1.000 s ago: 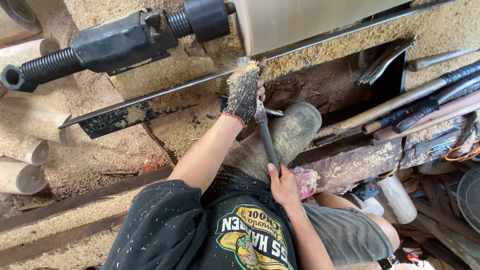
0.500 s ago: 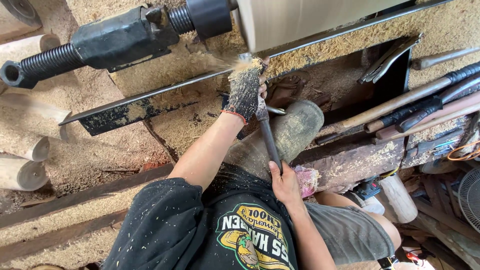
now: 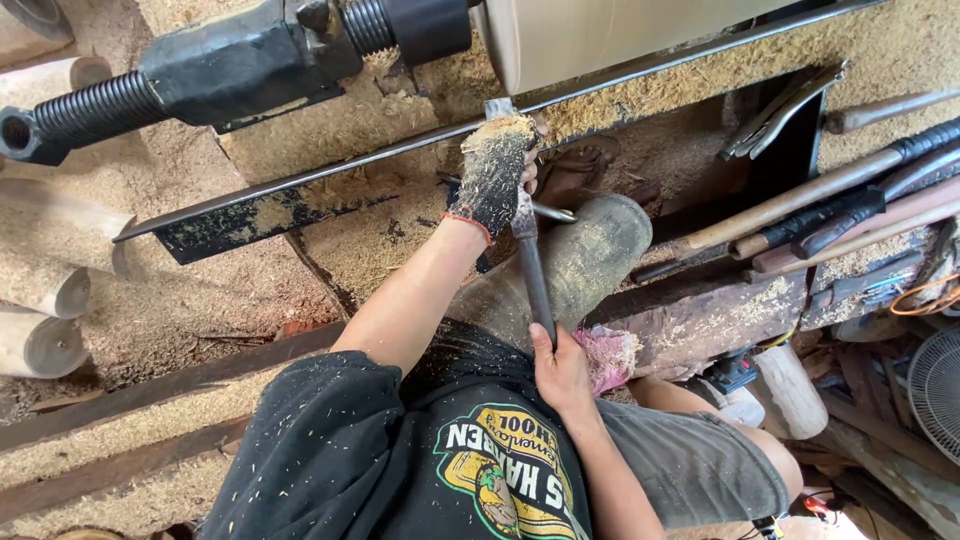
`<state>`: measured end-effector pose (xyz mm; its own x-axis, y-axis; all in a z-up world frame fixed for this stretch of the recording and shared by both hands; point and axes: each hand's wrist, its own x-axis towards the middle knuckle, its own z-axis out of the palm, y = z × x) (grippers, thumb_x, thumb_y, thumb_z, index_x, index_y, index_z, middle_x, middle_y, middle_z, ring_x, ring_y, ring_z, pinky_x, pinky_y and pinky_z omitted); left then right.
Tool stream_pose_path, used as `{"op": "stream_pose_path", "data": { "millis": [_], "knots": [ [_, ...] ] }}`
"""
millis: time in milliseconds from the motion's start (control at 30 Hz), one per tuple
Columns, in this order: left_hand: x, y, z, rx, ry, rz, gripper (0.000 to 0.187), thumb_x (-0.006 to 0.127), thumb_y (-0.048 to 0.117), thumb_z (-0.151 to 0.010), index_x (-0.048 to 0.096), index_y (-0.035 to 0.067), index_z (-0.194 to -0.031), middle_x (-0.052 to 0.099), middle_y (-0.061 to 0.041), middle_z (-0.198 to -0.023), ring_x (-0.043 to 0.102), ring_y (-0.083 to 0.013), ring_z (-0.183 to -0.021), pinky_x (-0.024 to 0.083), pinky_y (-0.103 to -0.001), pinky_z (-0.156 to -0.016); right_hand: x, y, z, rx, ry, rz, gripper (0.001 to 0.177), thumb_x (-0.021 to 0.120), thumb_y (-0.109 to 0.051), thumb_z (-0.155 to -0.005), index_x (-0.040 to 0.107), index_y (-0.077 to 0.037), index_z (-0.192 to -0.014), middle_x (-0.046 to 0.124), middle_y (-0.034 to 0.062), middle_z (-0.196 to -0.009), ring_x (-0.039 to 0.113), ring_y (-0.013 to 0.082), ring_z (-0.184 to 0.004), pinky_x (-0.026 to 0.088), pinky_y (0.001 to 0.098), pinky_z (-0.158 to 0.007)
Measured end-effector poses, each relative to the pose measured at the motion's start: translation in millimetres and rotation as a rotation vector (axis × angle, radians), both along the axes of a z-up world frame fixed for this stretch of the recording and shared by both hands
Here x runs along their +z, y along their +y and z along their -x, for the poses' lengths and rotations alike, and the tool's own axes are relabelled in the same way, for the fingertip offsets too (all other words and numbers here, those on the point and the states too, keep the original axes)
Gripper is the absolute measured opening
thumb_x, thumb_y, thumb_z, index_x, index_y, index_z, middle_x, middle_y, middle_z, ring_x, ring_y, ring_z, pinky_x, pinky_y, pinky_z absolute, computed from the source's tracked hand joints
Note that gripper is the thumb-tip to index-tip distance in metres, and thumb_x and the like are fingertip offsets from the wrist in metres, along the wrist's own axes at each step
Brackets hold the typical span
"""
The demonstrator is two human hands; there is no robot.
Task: Shaping a cylindrical piece of wood using a lathe and hand-held cutting tools.
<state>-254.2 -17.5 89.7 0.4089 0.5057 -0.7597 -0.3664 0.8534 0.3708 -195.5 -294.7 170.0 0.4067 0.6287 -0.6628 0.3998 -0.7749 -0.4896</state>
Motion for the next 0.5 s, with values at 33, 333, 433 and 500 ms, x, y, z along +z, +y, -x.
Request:
{"op": "stream_pose_path", "data": {
  "millis": [33,333,433,500],
  "knots": [
    [-8,-3,0,0.000,0.001,0.001,0.016,0.071,0.015,-0.099,0.058,0.008,-0.096,0.048,0.005,-0.060,0.043,-0.0098,-0.044,0.037,-0.030,-0.042,0,0,0,0.000,0.001,0.001,0.051,0.054,-0.050,-0.101,0.063,-0.001,-0.090,0.057,0.0104,-0.060,0.058,0.0197,-0.057,0.048,0.0390,-0.055],
    [-25,-8,-2,0.080,-0.158,0.011,0.014,0.061,0.018,-0.101,0.065,0.005,-0.105,0.052,0.004,-0.061,0.046,-0.0093,-0.045,0.038,-0.028,-0.043,-3,0,-2,-0.002,0.020,0.012,0.052,0.053,-0.051,-0.101,0.062,-0.001,-0.088,0.057,0.0117,-0.061,0.058,0.0206,-0.058,0.048,0.0402,-0.056],
    [-29,-9,-2,0.098,-0.142,0.058,0.012,0.061,0.017,-0.103,0.059,0.005,-0.104,0.053,0.003,-0.064,0.048,-0.0106,-0.047,0.038,-0.029,-0.044,-1,2,-2,-0.003,0.020,0.024,0.052,0.053,-0.052,-0.100,0.062,-0.001,-0.089,0.058,0.0123,-0.061,0.058,0.0213,-0.057,0.048,0.0406,-0.056],
    [-27,-9,-2,0.103,-0.213,0.039,0.024,0.056,0.023,-0.103,0.066,0.002,-0.107,0.052,0.003,-0.060,0.048,-0.0099,-0.044,0.040,-0.028,-0.042,0,3,-2,-0.007,0.016,0.033,0.052,0.053,-0.052,-0.100,0.062,-0.002,-0.089,0.058,0.0130,-0.061,0.059,0.0218,-0.057,0.048,0.0406,-0.057]
  ]
}}
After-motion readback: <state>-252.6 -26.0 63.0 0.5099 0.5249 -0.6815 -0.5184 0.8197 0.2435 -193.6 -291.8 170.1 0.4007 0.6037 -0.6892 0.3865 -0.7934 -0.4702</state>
